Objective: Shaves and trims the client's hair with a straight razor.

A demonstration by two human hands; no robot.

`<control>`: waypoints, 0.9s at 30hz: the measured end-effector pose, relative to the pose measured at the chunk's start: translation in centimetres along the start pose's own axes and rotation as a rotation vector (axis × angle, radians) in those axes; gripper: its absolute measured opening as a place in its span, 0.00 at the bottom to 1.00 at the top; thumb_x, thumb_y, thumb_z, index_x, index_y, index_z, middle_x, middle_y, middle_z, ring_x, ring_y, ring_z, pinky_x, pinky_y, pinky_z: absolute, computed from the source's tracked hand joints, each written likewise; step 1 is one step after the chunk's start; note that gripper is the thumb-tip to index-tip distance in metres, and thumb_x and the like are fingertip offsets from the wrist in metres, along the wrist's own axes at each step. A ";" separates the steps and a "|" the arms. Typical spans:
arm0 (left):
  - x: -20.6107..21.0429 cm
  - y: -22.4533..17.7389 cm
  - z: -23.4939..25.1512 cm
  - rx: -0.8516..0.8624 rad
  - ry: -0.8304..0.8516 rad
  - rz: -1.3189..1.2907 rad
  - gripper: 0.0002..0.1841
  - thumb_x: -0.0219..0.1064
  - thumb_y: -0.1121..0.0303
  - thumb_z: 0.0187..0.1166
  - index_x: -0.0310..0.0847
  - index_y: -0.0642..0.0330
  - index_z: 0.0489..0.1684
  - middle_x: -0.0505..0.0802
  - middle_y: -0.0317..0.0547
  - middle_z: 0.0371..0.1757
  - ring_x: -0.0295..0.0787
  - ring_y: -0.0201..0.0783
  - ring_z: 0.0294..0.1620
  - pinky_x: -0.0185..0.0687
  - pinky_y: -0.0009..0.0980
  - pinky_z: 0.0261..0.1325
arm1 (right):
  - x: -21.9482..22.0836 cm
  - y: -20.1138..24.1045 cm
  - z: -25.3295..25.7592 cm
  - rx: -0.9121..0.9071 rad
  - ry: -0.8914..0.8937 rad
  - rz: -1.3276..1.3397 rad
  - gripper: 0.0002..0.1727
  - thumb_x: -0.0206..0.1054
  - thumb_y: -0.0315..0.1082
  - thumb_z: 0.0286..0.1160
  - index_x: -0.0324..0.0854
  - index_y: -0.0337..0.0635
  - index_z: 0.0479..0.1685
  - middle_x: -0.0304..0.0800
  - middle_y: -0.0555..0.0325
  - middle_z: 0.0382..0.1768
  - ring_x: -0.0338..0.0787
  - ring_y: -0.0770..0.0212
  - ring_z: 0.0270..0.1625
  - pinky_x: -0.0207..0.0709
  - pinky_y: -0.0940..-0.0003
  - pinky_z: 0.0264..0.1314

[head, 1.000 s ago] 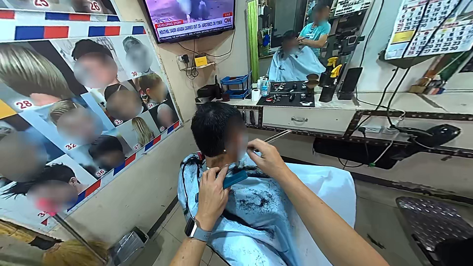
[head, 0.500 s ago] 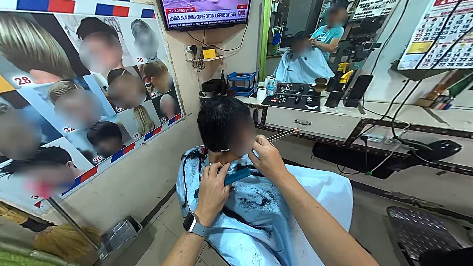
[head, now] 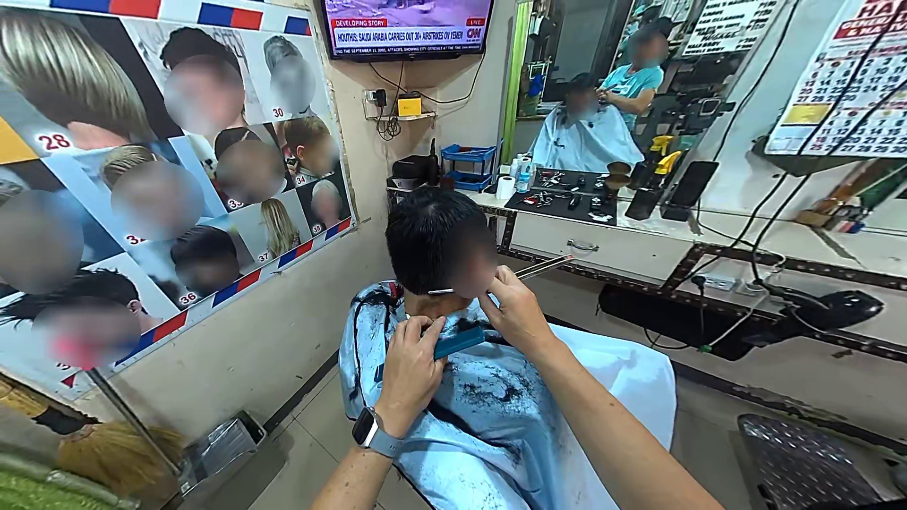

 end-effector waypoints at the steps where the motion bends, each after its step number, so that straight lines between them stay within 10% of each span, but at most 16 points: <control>1: 0.0 0.0 0.0 0.002 -0.001 -0.001 0.22 0.64 0.58 0.79 0.86 0.44 0.72 0.89 0.45 0.62 0.82 0.48 0.68 0.78 0.44 0.71 | 0.4 0.0 -0.1 0.001 0.029 0.001 0.11 0.62 0.35 0.84 0.91 0.50 0.52 0.86 0.55 0.46 0.88 0.58 0.49 0.85 0.57 0.50; 20: -2.6 0.9 -1.1 0.042 -0.124 -0.246 0.13 0.63 0.64 0.86 0.92 0.53 0.58 0.90 0.48 0.66 0.85 0.43 0.71 0.81 0.39 0.75 | -0.2 -0.2 -0.8 0.152 0.123 0.369 0.13 0.61 0.35 0.84 0.90 0.45 0.53 0.92 0.58 0.51 0.90 0.68 0.52 0.86 0.69 0.57; 27: -7.9 3.3 -1.3 -0.265 -0.444 -0.984 0.20 0.83 0.62 0.68 0.88 0.68 0.50 0.88 0.50 0.62 0.86 0.30 0.40 0.86 0.23 0.41 | 1.5 8.2 -3.6 0.203 0.099 0.662 0.14 0.57 0.28 0.85 0.85 0.38 0.60 0.92 0.56 0.54 0.92 0.65 0.53 0.88 0.67 0.57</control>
Point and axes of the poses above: each hand's wrist, its own z-axis towards the middle knuckle, its own x-axis out of the palm, y = z × x, the point moved 10 cm from there along z, towards the middle knuckle
